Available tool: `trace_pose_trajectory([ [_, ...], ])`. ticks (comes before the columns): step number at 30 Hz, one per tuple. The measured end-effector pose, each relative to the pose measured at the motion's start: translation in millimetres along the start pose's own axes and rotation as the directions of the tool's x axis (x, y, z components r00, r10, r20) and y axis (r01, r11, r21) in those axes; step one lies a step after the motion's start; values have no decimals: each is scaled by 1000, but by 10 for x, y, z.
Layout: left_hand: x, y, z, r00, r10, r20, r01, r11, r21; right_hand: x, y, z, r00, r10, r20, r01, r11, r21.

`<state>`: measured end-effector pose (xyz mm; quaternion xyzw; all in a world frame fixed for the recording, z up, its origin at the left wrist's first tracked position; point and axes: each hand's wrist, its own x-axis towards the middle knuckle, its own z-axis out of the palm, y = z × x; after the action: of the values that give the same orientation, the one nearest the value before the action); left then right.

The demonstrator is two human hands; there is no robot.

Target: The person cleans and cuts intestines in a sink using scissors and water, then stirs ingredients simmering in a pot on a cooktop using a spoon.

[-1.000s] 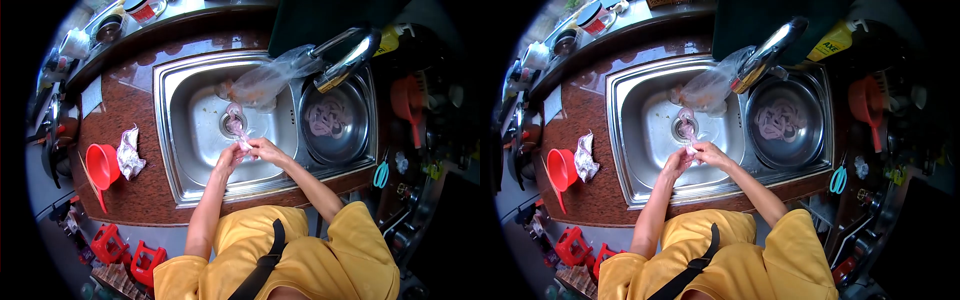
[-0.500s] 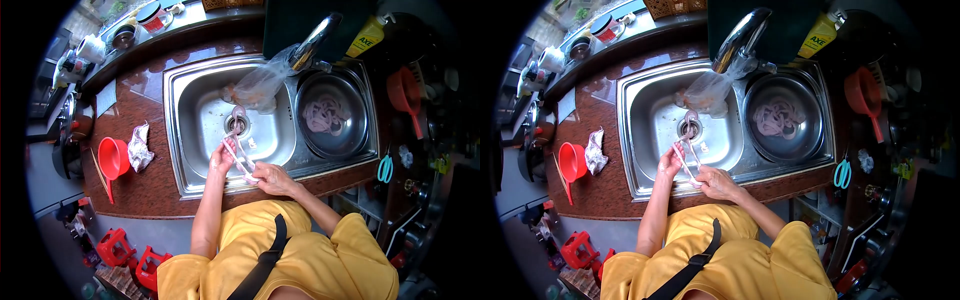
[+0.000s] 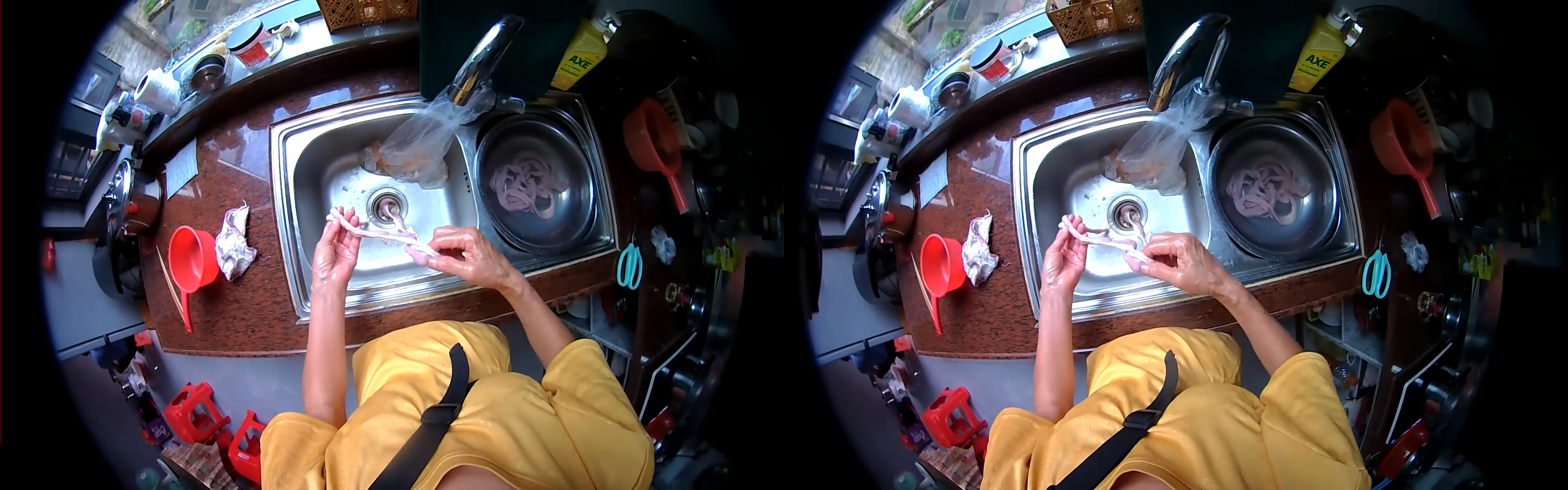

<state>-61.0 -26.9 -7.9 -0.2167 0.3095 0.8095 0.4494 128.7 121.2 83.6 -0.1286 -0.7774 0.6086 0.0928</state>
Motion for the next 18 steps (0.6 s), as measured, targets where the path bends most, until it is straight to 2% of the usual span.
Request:
trace_pose_trajectory([
  [6,-411,263,484,968,109,226,-130,988,83,142,-452,-261,986,-161,43,159,987,28],
  [8,-494,295,572,965,135,227,-154,986,67,195,-611,-304,967,-248,56,244,968,59],
  [12,-584,277,647,965,-8,264,62,979,-196,243,-960,-329,932,-340,126,333,940,77],
  [14,-482,233,560,949,-32,314,98,975,-197,238,-984,-285,909,-360,209,349,933,85],
  [16,-232,172,340,962,-42,271,110,965,-240,217,-844,-198,894,-369,255,354,929,105],
  [18,23,88,132,987,-35,155,69,973,-220,192,-677,-177,893,-326,309,339,941,13],
])
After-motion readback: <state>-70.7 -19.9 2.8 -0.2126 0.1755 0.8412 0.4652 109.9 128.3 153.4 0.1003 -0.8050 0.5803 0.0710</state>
